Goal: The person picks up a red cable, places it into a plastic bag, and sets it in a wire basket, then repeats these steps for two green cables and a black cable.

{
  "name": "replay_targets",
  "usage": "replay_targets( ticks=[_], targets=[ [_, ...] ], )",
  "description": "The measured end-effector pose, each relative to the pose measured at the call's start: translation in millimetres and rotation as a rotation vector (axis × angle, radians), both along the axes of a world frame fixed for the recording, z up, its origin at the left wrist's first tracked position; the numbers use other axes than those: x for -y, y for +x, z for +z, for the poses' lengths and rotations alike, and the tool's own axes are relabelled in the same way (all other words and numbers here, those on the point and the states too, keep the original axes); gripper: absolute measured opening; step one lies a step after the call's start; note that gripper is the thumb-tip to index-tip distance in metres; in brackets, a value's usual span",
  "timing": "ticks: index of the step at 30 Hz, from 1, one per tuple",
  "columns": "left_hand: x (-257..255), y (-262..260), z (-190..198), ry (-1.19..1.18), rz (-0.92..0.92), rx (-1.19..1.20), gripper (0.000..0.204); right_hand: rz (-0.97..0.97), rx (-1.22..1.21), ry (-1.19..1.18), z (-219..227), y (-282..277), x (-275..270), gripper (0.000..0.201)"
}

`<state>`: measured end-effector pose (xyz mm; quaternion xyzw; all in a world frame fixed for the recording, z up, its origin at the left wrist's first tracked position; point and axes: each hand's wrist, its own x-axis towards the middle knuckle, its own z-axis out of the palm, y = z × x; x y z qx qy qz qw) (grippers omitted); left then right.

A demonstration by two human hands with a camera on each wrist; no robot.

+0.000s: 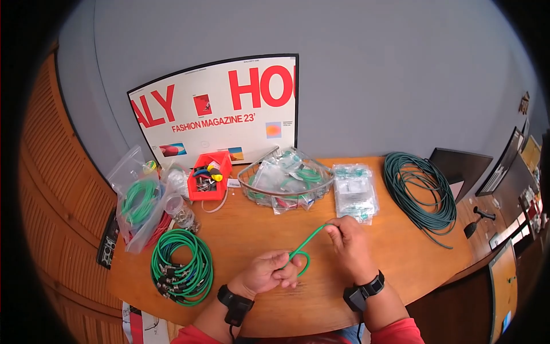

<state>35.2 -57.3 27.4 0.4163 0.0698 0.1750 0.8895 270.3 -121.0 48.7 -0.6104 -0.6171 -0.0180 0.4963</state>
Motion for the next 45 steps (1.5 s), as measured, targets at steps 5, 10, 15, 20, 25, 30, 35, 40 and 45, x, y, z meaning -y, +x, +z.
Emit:
replay_targets(
  ticks=[5, 10, 15, 20, 25, 30, 35, 40, 45],
  targets=[
    [-10, -5, -9, -0.142, -0.011, 0.184, 0.041, 0.169, 0.09, -0.047, -21, -17, -6, 0.016],
    [-13, -6, -12, -0.217, 0.028, 0.209, 0.042, 0.417, -0.492, -0.468, -35, -27, -3, 0.023],
    [-13, 2, -17, -0.253, 0.037, 0.18, 0.039, 0.515, -0.994, -0.544, -41, -26, -7, 0.021],
    [-11, 3, -15, -0.236, 0.025, 0.19, 0.04, 0.711, -1.22, -0.612, -38, -21, -2, 0.019],
    [-7, 0, -10, -0.16, 0.052, 0.166, 0.04, 0.857, -1.185, -0.726, -43, -21, -1, 0.019],
    [-11, 5, -18, 0.019, 0.279, 0.1, 0.042, 0.866, -0.956, -0.79, -28, -22, 1, 0.022],
    [-4, 11, -21, 0.129, 0.473, 0.036, 0.041, 0.898, -1.152, -0.893, -26, -23, 2, 0.027],
    [2, 16, -18, 0.402, 0.624, -0.136, 0.045, 0.783, -1.089, -0.863, -31, -37, 0, 0.027],
    [0, 13, -17, 0.518, 0.693, -0.219, 0.042, 0.748, -0.971, -0.806, -34, -43, 2, 0.029]
  ],
)
